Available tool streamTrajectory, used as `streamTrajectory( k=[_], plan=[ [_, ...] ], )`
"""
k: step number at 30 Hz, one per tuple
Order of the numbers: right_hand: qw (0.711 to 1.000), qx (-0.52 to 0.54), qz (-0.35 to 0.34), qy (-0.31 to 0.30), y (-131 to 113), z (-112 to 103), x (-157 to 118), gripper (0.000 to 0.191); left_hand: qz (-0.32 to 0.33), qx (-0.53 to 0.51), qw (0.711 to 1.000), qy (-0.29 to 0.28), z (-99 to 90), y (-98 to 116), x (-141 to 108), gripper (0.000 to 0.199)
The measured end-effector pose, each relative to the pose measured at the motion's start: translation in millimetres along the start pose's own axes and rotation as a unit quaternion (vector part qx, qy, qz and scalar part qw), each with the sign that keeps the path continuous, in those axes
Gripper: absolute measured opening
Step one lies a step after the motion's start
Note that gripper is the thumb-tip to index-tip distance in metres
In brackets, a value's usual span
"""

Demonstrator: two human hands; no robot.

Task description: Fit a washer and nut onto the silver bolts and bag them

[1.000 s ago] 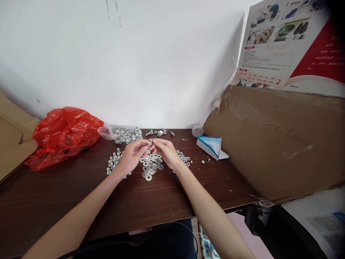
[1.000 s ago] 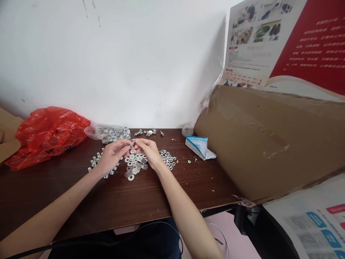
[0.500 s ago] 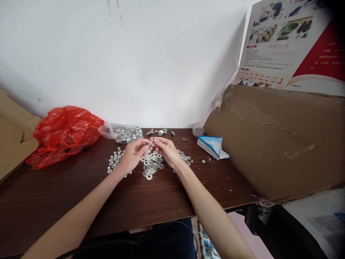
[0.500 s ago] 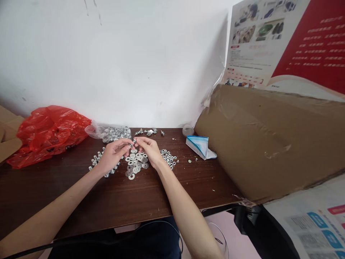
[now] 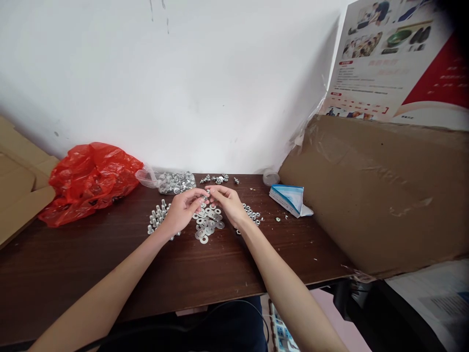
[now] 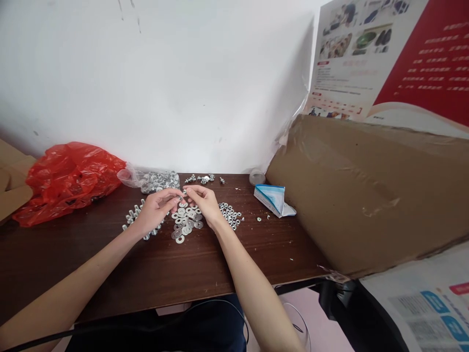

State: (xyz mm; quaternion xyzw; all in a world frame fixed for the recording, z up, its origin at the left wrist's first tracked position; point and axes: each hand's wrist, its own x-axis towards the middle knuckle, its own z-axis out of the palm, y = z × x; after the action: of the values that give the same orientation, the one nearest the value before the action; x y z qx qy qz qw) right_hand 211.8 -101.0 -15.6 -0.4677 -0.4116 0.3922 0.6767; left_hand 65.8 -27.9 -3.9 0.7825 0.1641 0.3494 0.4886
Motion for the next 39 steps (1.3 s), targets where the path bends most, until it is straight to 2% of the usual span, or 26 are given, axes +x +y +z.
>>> streamTrajectory(
  k=[2,5,8,12,15,19,21,25,29,35,39],
  plan=[
    [1.000,-0.022,-0.005,-0.009,1.0,0.6,-0.3,0.035,-0.002,0.005,1.000,-0.006,-0.1,0.9,-0.3,0.018],
    [0.998,-0.056,-0.016,0.010,4.8,0.7,1.4,0.044,-0.002,0.016,1.000,-0.016,0.2,2.5,-0.8,0.018],
    [0.999,-0.030,-0.005,0.014,6.8,-0.1,3.3,0.050,-0.002,0.028,0.999,-0.016,0.4,2.7,-0.6,0.019],
    [1.000,0.001,0.002,-0.029,4.6,0.1,2.3,0.041,0.000,0.025,1.000,-0.006,-0.3,1.4,0.7,0.019],
    [0.999,-0.035,-0.022,-0.022,3.8,1.2,0.9,0.037,0.006,0.022,1.000,-0.008,-0.8,2.1,1.1,0.018],
    [0.995,-0.089,-0.049,0.008,6.7,1.8,2.2,0.051,0.017,0.026,0.999,-0.010,-0.5,4.7,0.7,0.019],
    [0.995,-0.082,-0.048,0.024,7.5,1.6,3.2,0.058,0.019,0.025,0.999,-0.003,-0.4,5.0,0.6,0.018],
    [0.999,-0.020,-0.027,0.015,4.4,1.2,2.7,0.043,0.014,0.018,1.000,0.000,-0.5,3.2,1.0,0.017],
    [1.000,-0.008,-0.012,-0.007,1.0,0.9,0.1,0.033,0.009,0.017,1.000,0.001,-1.3,1.9,1.2,0.017],
    [1.000,0.000,-0.012,0.016,3.0,-0.1,0.3,0.040,-0.001,0.015,1.000,0.007,-1.8,2.0,1.0,0.019],
    [1.000,0.017,-0.007,0.004,2.5,-0.5,0.3,0.032,0.002,0.008,1.000,0.006,-1.5,3.2,1.2,0.019]
  ],
)
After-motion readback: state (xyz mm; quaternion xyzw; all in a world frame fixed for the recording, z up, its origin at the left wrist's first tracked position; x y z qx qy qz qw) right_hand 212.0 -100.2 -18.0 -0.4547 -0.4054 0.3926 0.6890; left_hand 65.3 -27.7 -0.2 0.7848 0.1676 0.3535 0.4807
